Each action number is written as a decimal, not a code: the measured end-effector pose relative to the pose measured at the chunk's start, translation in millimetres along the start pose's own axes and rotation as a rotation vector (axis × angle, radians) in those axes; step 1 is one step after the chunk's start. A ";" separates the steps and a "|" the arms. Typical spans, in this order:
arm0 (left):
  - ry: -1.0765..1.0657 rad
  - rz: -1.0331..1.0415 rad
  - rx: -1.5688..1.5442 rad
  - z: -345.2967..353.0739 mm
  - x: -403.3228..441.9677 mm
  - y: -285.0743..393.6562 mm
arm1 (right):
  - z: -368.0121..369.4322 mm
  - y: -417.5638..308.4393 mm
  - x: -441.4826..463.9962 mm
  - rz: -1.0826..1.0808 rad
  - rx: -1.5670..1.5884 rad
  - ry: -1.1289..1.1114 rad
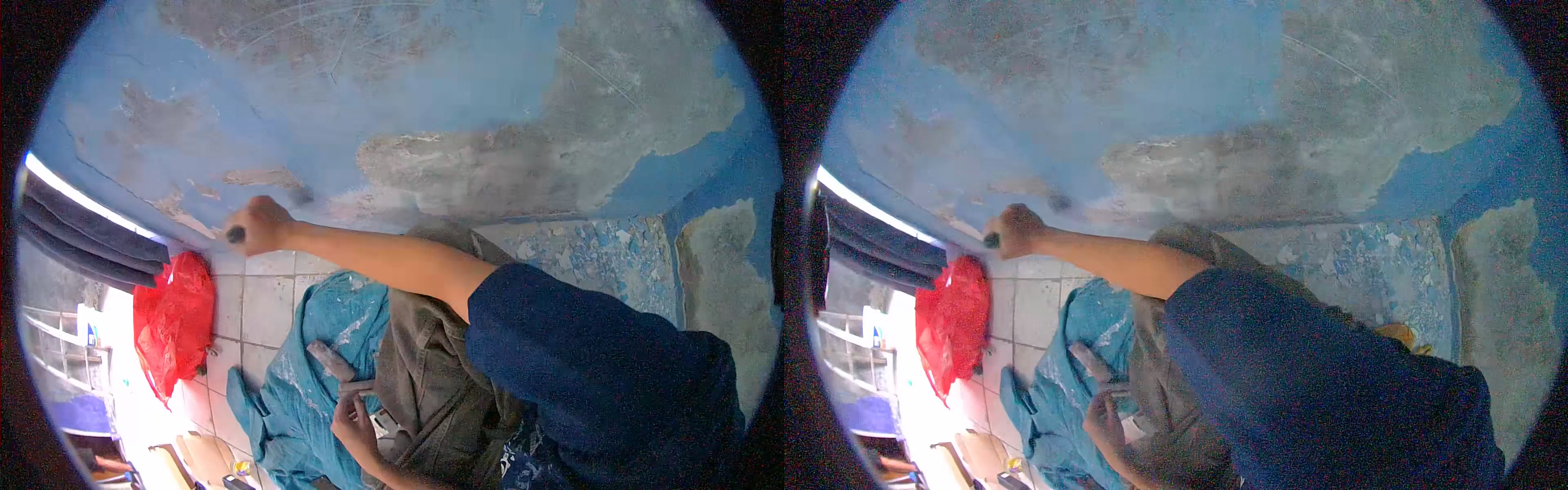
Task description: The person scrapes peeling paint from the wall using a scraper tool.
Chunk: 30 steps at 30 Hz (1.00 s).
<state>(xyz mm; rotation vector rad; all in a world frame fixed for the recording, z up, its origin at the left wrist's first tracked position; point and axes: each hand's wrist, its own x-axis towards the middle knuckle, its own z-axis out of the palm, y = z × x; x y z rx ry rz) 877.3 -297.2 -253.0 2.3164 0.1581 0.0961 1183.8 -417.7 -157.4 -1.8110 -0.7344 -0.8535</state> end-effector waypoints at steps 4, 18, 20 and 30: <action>0.022 0.033 0.027 2.5 4.2 2.5 | -2.1 -45.3 5.5 -0.320 0.136 -0.098; -0.028 0.011 0.040 2.9 1.5 9.7 | 10.7 -12.7 23.7 -0.219 -0.001 -0.028; 0.024 0.029 -0.028 8.3 2.7 -13.5 | 22.0 -7.1 12.0 -0.164 -0.013 -0.108; 0.050 -0.032 0.006 3.1 0.7 4.1 | 32.1 -29.0 13.5 -0.298 0.083 -0.094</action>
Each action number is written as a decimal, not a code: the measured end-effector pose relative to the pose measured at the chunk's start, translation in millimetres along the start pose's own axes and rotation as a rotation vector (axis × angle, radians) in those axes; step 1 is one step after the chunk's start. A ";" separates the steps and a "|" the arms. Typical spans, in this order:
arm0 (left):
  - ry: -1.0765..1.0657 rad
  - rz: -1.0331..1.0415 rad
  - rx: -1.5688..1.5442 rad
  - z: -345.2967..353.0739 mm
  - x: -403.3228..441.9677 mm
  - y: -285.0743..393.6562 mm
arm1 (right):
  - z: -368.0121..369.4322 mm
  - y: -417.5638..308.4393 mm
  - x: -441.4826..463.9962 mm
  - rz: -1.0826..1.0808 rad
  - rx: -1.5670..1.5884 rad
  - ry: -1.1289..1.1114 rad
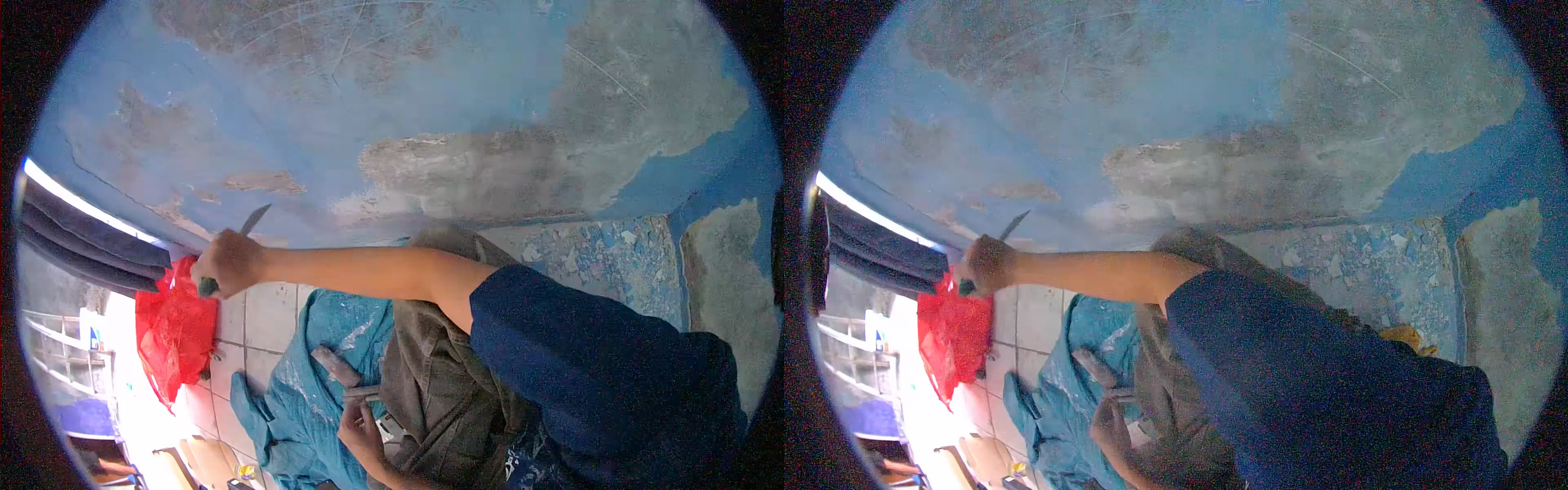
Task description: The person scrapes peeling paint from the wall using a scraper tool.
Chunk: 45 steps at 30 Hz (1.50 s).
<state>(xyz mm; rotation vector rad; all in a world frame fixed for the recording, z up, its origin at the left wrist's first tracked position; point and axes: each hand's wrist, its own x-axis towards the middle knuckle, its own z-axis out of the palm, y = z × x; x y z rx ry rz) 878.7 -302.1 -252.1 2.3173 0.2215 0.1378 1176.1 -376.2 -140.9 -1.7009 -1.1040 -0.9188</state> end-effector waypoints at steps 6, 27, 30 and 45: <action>-0.096 0.038 0.021 -1.4 4.2 12.7 | -17.8 -17.3 16.2 -0.124 0.135 0.091; -0.074 -0.119 0.113 -8.2 1.7 3.6 | 30.5 -32.0 -43.5 -0.010 0.234 -0.660; 0.038 -0.018 0.081 4.5 2.8 -12.3 | 31.7 -32.4 -50.3 0.061 0.125 -0.833; 0.066 -0.044 0.035 10.9 3.0 -20.9 | 62.6 -28.0 -118.9 0.183 -0.149 -1.591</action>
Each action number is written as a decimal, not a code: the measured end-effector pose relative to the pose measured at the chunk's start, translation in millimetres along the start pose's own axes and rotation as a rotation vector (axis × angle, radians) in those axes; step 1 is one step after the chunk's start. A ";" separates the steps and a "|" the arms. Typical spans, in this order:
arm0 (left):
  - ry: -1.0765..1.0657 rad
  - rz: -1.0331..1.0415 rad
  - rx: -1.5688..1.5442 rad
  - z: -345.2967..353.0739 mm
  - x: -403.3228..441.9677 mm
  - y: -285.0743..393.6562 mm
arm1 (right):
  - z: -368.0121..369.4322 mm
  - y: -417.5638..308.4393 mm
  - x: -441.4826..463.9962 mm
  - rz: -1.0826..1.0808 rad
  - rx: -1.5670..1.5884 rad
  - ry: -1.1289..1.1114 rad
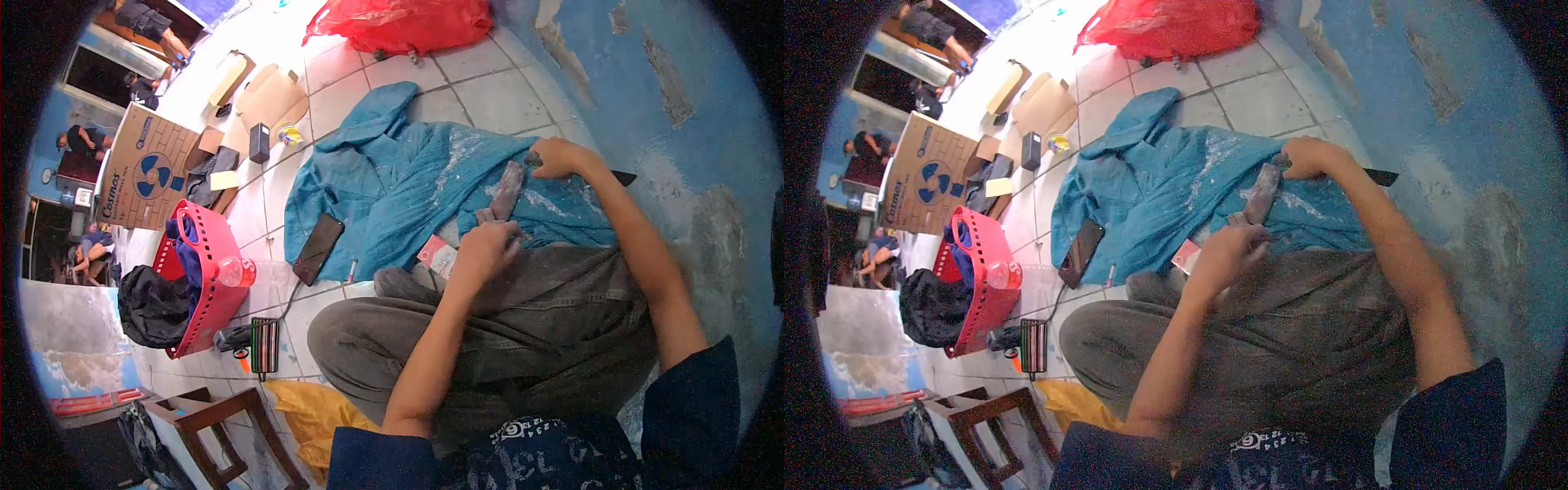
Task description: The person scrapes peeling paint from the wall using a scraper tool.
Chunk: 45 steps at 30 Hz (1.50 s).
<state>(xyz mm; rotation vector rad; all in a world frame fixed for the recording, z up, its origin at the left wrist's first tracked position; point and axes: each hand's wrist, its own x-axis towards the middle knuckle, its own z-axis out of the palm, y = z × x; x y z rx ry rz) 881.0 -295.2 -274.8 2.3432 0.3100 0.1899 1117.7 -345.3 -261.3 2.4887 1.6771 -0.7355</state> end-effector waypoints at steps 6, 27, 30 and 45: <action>0.001 -0.002 0.013 -0.7 -0.8 2.0 | 7.8 -7.0 0.4 0.068 -0.028 -0.128; -0.055 -0.033 0.043 3.5 2.6 -4.0 | 7.3 -17.2 5.3 0.061 -0.049 -0.257; -0.060 -0.046 0.027 2.5 3.6 -3.1 | 17.8 -10.6 10.0 0.059 -0.083 -0.197; -0.038 -0.057 -0.012 -1.2 3.7 1.6 | 14.3 -15.8 4.3 0.056 -0.074 -0.259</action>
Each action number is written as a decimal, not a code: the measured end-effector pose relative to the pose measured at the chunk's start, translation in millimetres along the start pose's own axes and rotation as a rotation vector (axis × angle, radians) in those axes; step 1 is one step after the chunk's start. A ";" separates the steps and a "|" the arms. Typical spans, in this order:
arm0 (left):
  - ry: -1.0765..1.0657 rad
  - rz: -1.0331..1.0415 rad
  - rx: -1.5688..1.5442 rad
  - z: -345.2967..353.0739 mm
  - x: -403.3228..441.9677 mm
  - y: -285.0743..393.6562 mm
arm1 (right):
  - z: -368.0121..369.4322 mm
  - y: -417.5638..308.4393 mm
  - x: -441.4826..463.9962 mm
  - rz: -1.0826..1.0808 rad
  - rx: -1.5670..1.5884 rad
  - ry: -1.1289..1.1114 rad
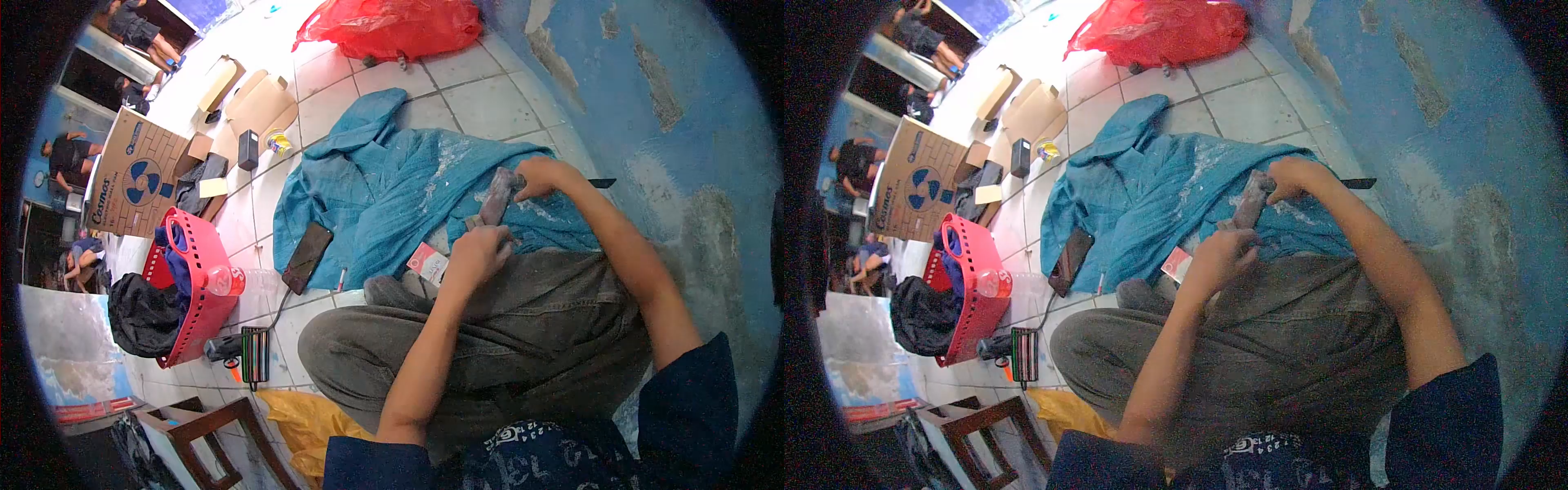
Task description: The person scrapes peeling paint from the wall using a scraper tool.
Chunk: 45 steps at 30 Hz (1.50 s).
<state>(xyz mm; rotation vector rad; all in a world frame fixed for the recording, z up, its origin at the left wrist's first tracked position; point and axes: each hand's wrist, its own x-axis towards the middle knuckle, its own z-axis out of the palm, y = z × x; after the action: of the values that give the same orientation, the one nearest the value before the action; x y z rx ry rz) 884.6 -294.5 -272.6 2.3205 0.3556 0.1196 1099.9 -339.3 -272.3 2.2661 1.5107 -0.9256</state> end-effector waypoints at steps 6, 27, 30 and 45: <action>0.082 0.029 0.016 -43.7 -11.9 6.7 | 10.4 6.5 6.5 -0.008 0.028 0.045; 1.454 -0.961 -0.942 -80.4 -334.3 -305.5 | 13.1 6.7 9.1 0.046 -0.032 -0.079; 1.434 -0.963 -0.937 -102.5 -306.3 -254.1 | 23.1 15.2 18.6 0.053 0.074 -0.046; 1.400 -0.953 -0.747 -124.5 -316.8 -257.1 | 5.8 -6.0 1.8 0.115 0.091 -0.087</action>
<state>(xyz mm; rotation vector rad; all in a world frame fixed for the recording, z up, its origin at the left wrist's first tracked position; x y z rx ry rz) 501.3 -130.0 -362.5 0.8316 1.6642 1.1450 1092.9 -338.6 -277.2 2.3147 1.3129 -1.0648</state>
